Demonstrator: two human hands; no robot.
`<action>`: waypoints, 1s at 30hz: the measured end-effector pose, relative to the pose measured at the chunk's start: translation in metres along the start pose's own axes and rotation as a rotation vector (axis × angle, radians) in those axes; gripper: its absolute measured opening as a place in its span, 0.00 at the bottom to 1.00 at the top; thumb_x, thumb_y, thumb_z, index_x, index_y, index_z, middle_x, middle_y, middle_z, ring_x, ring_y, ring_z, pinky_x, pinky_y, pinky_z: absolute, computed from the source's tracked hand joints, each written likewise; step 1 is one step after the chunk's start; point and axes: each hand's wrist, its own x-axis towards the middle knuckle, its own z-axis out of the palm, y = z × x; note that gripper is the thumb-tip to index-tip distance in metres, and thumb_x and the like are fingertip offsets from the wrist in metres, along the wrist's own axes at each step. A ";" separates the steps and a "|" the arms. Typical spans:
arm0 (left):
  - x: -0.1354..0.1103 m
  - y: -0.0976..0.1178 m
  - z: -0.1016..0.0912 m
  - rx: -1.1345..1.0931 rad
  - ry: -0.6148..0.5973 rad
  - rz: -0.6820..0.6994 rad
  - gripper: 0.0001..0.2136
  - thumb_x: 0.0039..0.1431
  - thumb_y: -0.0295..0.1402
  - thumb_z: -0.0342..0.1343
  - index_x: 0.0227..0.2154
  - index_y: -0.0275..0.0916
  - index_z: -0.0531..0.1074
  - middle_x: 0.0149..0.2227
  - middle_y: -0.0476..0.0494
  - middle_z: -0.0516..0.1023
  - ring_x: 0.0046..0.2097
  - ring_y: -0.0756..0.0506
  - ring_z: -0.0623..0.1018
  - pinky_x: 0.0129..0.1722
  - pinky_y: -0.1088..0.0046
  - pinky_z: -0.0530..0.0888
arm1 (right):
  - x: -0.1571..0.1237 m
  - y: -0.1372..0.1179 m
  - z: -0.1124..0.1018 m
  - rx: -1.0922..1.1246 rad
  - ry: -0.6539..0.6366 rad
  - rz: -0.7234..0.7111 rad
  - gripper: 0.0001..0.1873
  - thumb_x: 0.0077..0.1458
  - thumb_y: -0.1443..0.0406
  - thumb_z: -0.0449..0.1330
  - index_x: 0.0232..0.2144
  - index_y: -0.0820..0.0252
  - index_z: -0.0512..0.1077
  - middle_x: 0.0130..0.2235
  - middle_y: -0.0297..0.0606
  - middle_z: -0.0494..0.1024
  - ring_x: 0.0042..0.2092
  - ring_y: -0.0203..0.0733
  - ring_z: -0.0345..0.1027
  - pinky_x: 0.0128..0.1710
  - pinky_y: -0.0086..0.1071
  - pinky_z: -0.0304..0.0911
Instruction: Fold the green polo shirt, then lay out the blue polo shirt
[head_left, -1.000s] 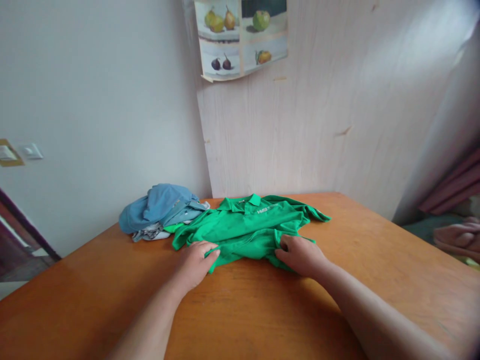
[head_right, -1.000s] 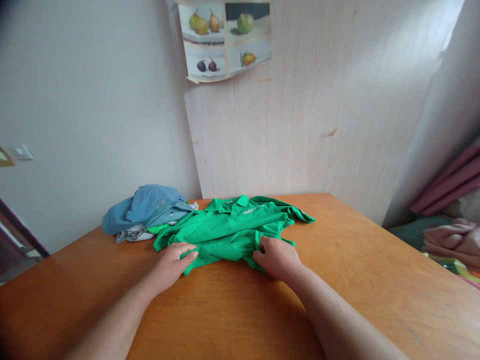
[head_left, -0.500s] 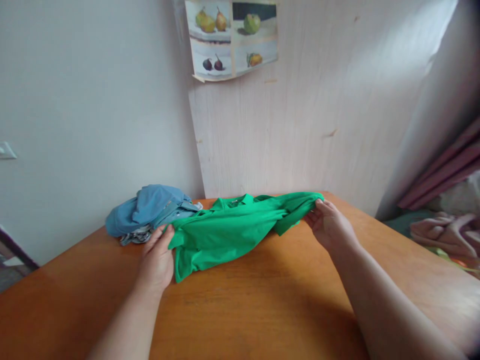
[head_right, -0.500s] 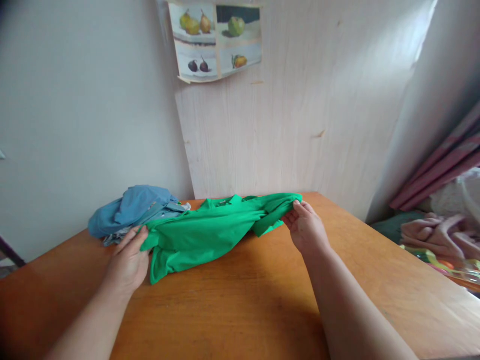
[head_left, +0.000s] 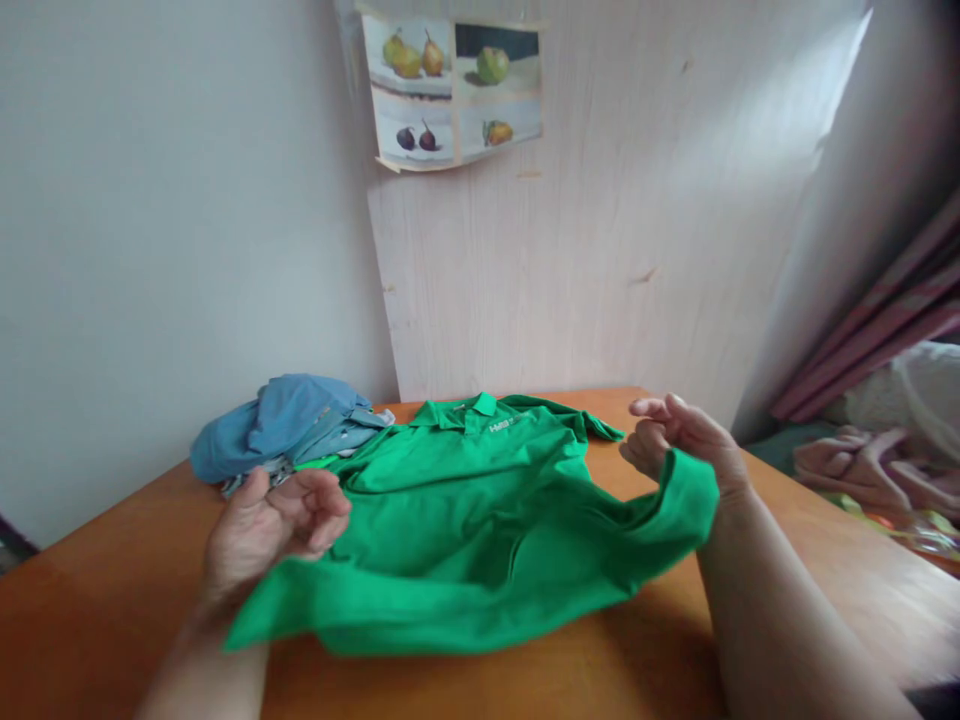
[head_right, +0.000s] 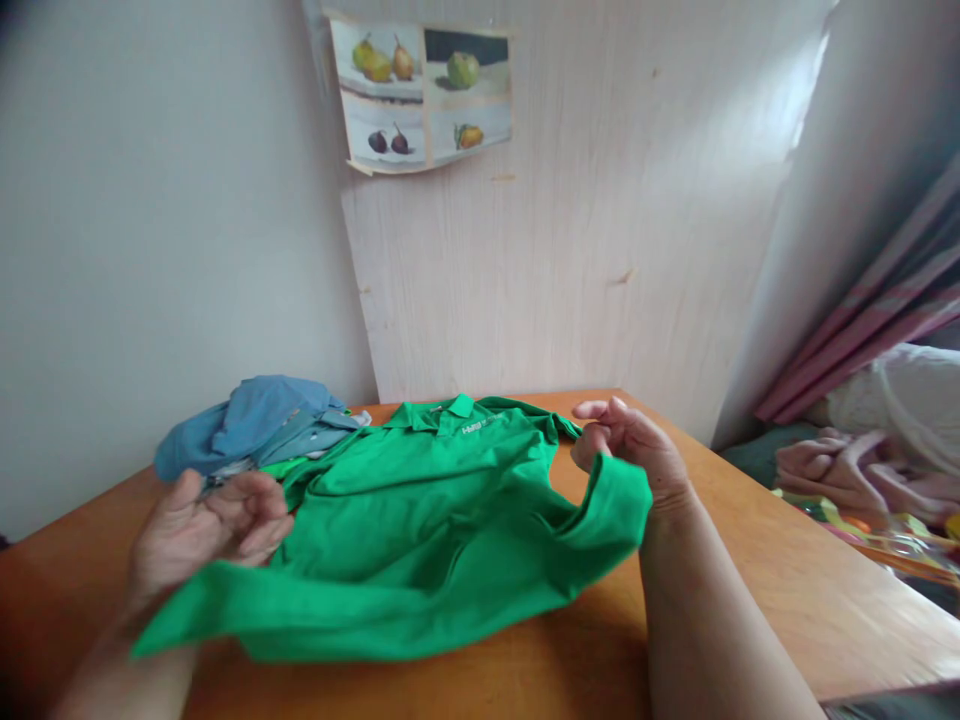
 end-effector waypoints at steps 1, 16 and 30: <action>0.002 -0.001 0.002 0.006 -0.020 0.000 0.25 0.50 0.58 0.60 0.32 0.37 0.81 0.29 0.39 0.82 0.22 0.47 0.73 0.21 0.71 0.71 | 0.000 0.000 0.002 0.024 -0.036 0.027 0.20 0.60 0.47 0.53 0.39 0.51 0.77 0.14 0.26 0.61 0.17 0.35 0.51 0.23 0.33 0.56; 0.029 -0.080 0.018 1.503 -0.266 0.181 0.25 0.56 0.54 0.59 0.52 0.47 0.77 0.60 0.41 0.73 0.61 0.34 0.70 0.63 0.53 0.63 | 0.039 0.080 -0.026 -0.968 0.282 0.384 0.07 0.46 0.64 0.62 0.21 0.59 0.69 0.20 0.35 0.73 0.22 0.35 0.64 0.22 0.27 0.53; 0.019 -0.080 0.032 1.812 -0.333 0.046 0.41 0.54 0.66 0.49 0.68 0.53 0.57 0.71 0.42 0.53 0.71 0.31 0.52 0.67 0.46 0.51 | 0.037 0.104 -0.019 -1.296 -0.045 0.379 0.13 0.56 0.57 0.60 0.27 0.60 0.73 0.24 0.35 0.75 0.29 0.39 0.68 0.28 0.29 0.58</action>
